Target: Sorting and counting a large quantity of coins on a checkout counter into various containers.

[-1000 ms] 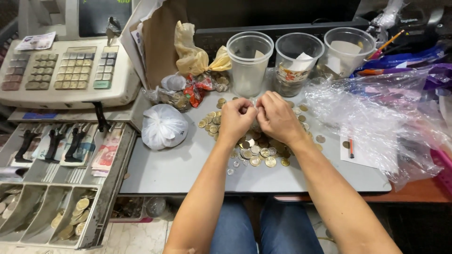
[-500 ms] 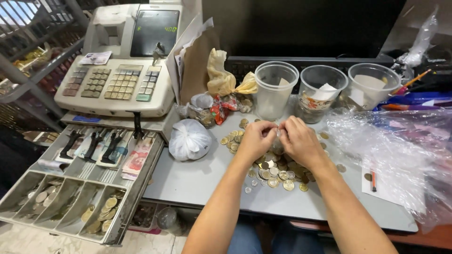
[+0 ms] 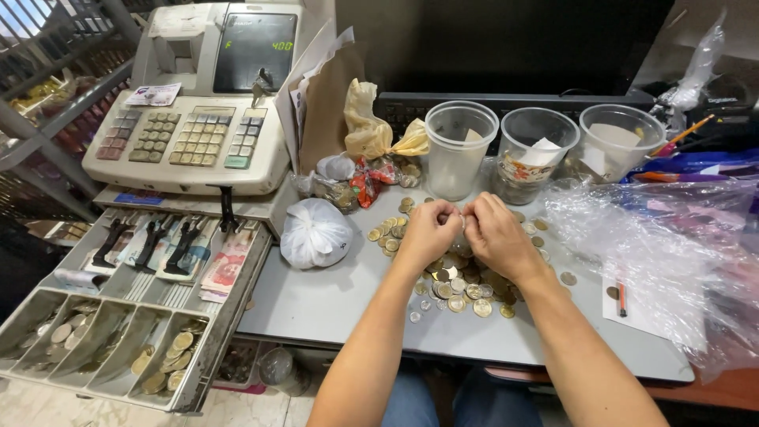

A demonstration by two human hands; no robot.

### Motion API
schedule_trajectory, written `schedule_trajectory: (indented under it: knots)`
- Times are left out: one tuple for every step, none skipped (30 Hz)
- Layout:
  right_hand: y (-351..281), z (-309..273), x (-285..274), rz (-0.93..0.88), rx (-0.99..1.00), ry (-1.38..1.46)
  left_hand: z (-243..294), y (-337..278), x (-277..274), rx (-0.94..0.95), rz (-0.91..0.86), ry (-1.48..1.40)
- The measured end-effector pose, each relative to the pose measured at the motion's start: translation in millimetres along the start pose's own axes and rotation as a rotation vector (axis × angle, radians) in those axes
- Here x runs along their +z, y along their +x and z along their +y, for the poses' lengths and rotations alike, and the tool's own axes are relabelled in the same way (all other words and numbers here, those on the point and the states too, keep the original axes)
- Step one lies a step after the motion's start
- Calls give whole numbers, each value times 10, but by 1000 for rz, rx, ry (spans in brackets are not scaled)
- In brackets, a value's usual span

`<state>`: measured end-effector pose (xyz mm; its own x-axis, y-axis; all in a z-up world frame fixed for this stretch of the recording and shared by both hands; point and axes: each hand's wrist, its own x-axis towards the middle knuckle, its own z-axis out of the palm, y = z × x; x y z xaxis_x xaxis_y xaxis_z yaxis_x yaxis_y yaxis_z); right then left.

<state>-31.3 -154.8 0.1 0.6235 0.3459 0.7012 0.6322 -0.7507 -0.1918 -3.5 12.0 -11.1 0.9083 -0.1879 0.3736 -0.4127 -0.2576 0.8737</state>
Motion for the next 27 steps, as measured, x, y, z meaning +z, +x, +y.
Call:
schedule_trajectory:
  knots:
    - [13, -28, -35, -2, -3, -2, 27, -1, -14, 1, 3, -3]
    - [26, -54, -71, -5, 22, 13, 55, 0, -26, 32, 14, 41]
    - [35, -89, -96, -7, 49, 31, 79, -7, -48, 61, 24, 87]
    - [56, -127, -115, -8, 48, 32, 146, -36, -85, 60, 26, 88]
    - [67, -158, -139, -2, 36, 24, 214, -59, -111, 103, 51, 171]
    - [77, -185, -164, 4, 24, 16, 282, -80, -132, 146, 76, 255]
    - [69, -166, -152, 5, 28, 12, 282, -80, -120, 147, 71, 253]
    - [62, -146, -139, 18, 30, -19, 279, -78, -108, 178, 90, 290]
    - [56, -130, -117, 28, 30, -47, 273, -85, -103, 205, 111, 329]
    - [44, -108, -101, 26, 33, -47, 276, -88, -88, 204, 109, 328]
    - [31, -90, -79, 26, 27, -78, 277, -94, -77, 214, 123, 350]
    - [17, -72, -58, 25, 21, -108, 279, -100, -67, 225, 138, 372]
    - [6, -52, -40, 26, 24, -109, 261, -97, -61, 226, 134, 372]
    - [-5, -33, -22, 22, 19, -143, 243, -94, -57, 239, 138, 392]
    - [-20, -18, -3, 18, 15, -176, 223, -97, -52, 251, 141, 413]
    - [-32, -15, 16, 18, 19, -176, 220, -99, -39, 251, 136, 413]
    - [-35, -12, 35, 8, 28, -205, 218, -96, -30, 248, 140, 415]
    - [-39, -10, 55, -1, 37, -234, 217, -94, -22, 244, 143, 418]
    - [-47, 13, 82, -1, 39, -234, 223, -92, -26, 244, 140, 418]
    - [-54, 35, 109, 2, 21, -266, 230, -91, -31, 202, 127, 394]
    - [-59, 58, 135, 5, 2, -298, 237, -89, -37, 160, 115, 371]
    - [-61, 55, 123, 4, 3, -298, 240, -93, -29, 159, 114, 370]
    - [-54, 53, 110, 13, -12, -307, 245, -92, -24, 122, 107, 346]
    - [-48, 50, 98, 22, -27, -315, 250, -92, -20, 86, 100, 323]
    - [-48, 63, 115, 23, -28, -317, 262, -91, -23, 87, 100, 321]
    - [-48, 78, 133, 34, -47, -334, 272, -89, -26, 50, 81, 315]
    - [-57, 87, 154, 42, -66, -349, 279, -97, -29, 10, 61, 309]
